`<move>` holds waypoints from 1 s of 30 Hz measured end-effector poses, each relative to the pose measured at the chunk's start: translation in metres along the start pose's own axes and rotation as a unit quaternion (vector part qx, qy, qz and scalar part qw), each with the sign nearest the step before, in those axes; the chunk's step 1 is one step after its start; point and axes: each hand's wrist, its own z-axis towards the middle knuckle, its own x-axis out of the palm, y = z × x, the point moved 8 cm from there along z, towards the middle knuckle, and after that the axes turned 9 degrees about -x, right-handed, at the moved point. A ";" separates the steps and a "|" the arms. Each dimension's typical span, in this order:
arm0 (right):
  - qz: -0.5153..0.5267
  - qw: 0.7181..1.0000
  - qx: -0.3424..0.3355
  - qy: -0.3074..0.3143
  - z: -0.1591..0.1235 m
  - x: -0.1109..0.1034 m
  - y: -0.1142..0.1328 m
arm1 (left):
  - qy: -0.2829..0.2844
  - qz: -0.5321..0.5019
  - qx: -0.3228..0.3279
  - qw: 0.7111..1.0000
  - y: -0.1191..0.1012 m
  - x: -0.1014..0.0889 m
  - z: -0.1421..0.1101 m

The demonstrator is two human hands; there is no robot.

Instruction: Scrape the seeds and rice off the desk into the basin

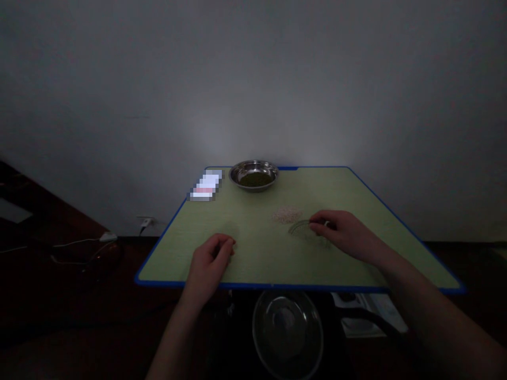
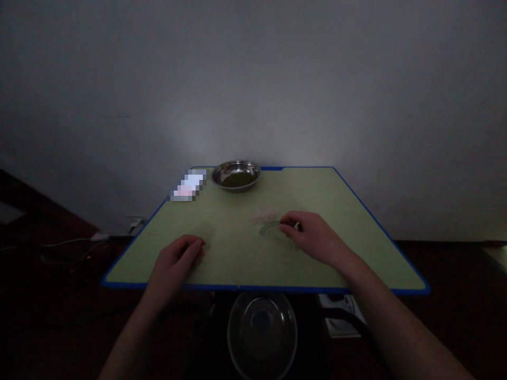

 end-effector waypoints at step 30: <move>0.064 0.982 -0.045 0.173 -0.007 0.065 0.037 | 0.005 0.000 0.007 1.000 0.001 0.000 0.000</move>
